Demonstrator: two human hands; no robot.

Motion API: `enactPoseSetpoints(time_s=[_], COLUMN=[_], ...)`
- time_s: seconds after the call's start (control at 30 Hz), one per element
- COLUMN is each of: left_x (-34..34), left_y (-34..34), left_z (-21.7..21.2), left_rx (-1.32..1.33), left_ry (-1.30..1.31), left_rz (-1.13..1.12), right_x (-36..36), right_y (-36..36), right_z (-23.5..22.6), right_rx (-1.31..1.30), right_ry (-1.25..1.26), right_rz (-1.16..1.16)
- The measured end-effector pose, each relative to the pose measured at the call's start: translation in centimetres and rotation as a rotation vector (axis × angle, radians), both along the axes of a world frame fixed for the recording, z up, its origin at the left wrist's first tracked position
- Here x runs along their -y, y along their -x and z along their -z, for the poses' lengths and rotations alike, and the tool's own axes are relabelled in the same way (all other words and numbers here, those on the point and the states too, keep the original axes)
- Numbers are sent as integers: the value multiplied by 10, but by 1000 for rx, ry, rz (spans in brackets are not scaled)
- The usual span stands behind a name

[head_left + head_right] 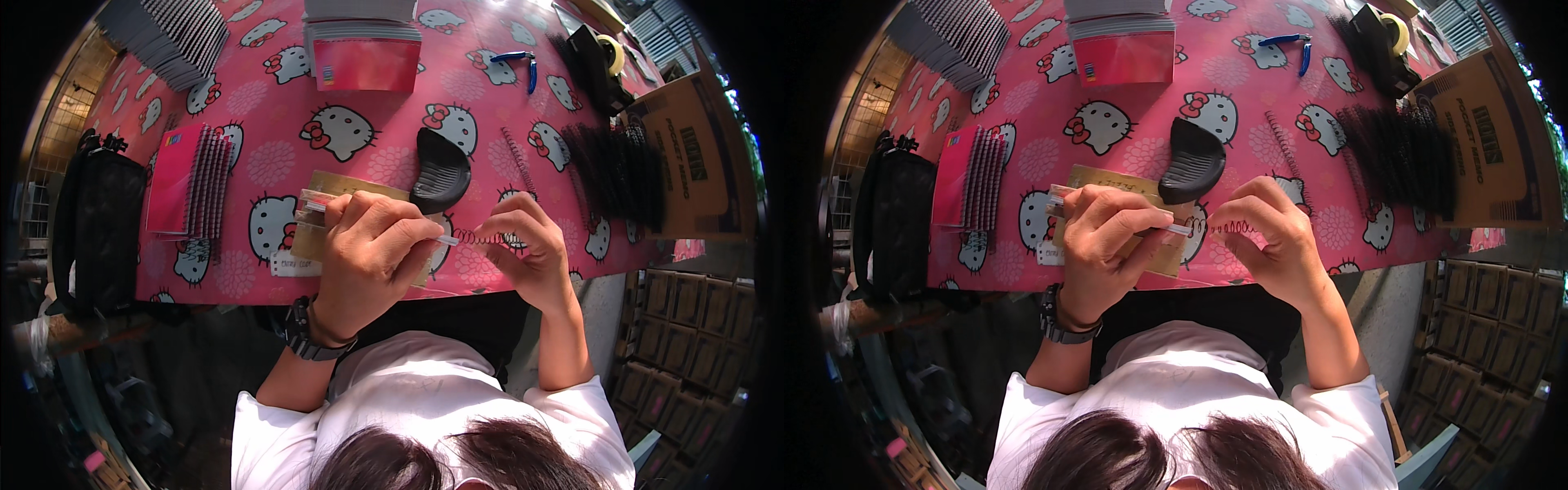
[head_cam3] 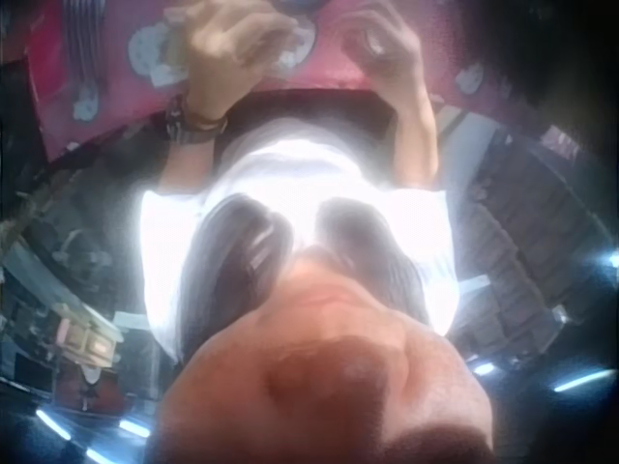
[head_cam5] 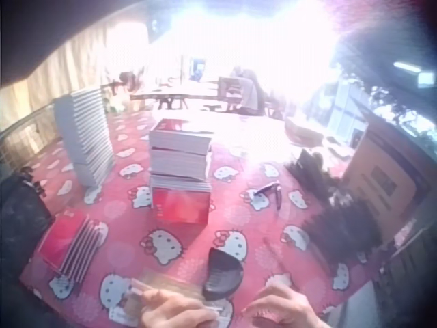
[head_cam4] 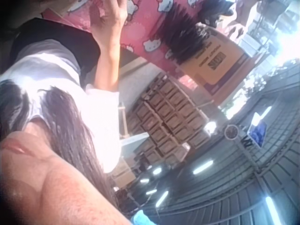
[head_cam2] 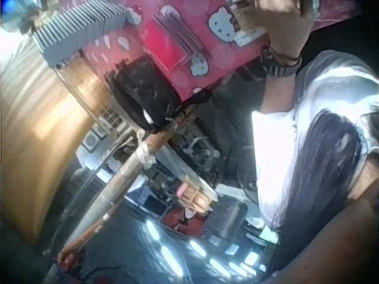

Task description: The person binds notebooks by hand, threading a plastic spiral spine through the punched holes using a rubber friction pad, moving them between stacks, and organizing the finished items on a table.

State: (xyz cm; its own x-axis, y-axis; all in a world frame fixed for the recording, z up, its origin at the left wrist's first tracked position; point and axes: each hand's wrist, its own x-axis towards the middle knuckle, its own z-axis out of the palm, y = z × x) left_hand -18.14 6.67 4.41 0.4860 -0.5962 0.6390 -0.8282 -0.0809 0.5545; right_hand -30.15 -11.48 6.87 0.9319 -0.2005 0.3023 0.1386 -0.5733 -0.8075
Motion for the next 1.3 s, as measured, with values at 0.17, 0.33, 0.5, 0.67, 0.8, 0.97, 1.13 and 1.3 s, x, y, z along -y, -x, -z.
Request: enactPoseSetpoints(time_s=[0.17, 0.33, 0.5, 0.67, 0.8, 0.97, 1.13, 1.3], left_x=[1, 1, 1, 0, 0, 3, 7, 4], left_y=[1, 2, 2, 1, 3, 9, 7, 6], left_z=[0, -2, -4, -6, -5, -16, -14, -15], left_rx=[2, 0, -3, -13, -44, 29, 17, 19], left_ry=[-3, -15, -37, -69, -75, -165, -192, -263], left_rz=[-11, -13, -16, 1, 1, 11, 53, 73], right_x=[6, 6, 9, 13, 19, 16, 20, 30], right_y=[2, 4, 5, 1, 2, 0, 2, -6], right_z=[-1, -1, 5, 5, 14, -3, 6, -8], right_rx=[17, 4, 90, 86, -32, -57, -119, -280], right_ry=[131, 96, 149, 89, 20, 45, -93, -143], right_rz=[-39, -60, -99, -151, -279, -177, -264, -198])
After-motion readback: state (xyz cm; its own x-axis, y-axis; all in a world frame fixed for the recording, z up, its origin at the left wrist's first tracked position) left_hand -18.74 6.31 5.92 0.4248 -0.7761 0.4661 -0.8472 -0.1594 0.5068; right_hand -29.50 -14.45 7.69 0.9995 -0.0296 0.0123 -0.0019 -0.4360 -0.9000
